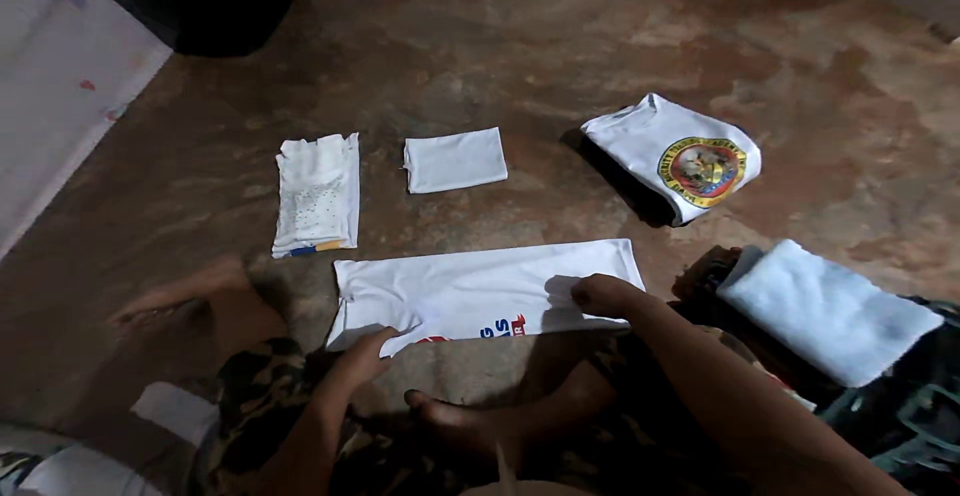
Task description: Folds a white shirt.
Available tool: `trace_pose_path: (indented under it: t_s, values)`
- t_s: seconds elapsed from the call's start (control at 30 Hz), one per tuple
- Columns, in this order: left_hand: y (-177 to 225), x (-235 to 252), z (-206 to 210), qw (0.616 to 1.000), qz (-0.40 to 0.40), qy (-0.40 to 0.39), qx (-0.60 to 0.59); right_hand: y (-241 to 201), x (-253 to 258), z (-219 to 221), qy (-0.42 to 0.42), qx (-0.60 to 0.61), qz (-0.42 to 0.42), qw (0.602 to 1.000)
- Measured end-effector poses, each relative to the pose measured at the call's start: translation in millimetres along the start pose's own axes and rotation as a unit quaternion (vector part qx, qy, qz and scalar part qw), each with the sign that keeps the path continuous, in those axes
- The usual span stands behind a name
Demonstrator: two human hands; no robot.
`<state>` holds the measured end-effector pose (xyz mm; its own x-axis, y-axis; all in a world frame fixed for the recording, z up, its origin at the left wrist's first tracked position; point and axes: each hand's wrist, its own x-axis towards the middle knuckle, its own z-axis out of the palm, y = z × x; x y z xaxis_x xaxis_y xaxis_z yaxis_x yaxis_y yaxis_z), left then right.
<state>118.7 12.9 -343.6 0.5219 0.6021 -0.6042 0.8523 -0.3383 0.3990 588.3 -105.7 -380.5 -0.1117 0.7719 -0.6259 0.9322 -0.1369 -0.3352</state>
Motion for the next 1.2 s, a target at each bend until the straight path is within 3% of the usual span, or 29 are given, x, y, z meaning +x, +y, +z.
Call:
trace_pose_path:
  t_s: [0.1, 0.27, 0.4, 0.6, 0.73, 0.87, 0.97, 1.07, 1.13, 1.2]
  values:
    - [-5.4, 4.1, 6.7, 1.000, 0.005, -0.016, 0.012, 0.1, 2.4, 1.6, -0.025, -0.014, 0.022, 0.999]
    - [-9.0, 6.4, 7.9, 0.999, -0.010, -0.030, 0.018, -17.2, 3.7, -5.6, 0.002, 0.035, 0.026, 0.999]
    - [-4.8, 0.7, 0.3, 0.999, 0.005, 0.030, -0.028, -89.2, 14.0, -7.9, 0.039, 0.085, -0.072, 0.993]
    - [-2.2, 1.5, -3.6, 0.988, 0.082, 0.116, -0.059, -223.0, 68.5, 19.1, 0.132, 0.166, -0.271, 0.939]
    - [-6.9, -1.4, -2.3, 0.994, 0.039, 0.088, -0.048, -271.0, 100.9, 36.0, 0.098, 0.215, -0.256, 0.938]
    - [-15.3, -5.3, -5.6, 0.996, -0.083, 0.031, 0.008, -274.9, 113.9, 40.8, 0.082, 0.271, -0.230, 0.931]
    - [-22.7, -11.6, -13.9, 0.989, -0.132, -0.023, 0.062, -267.1, 114.8, 42.2, 0.058, 0.326, -0.223, 0.917]
    - [-38.6, -17.0, -24.8, 0.995, -0.071, -0.032, 0.056, -260.5, 113.2, 40.6, 0.045, 0.375, -0.204, 0.903]
    - [-47.2, -23.8, -35.1, 0.999, -0.012, 0.021, -0.029, -256.0, 114.5, 37.5, 0.049, 0.411, -0.202, 0.888]
    - [-46.0, -26.7, -50.2, 0.984, -0.018, 0.099, -0.148, -253.9, 117.5, 30.8, 0.072, 0.476, -0.190, 0.856]
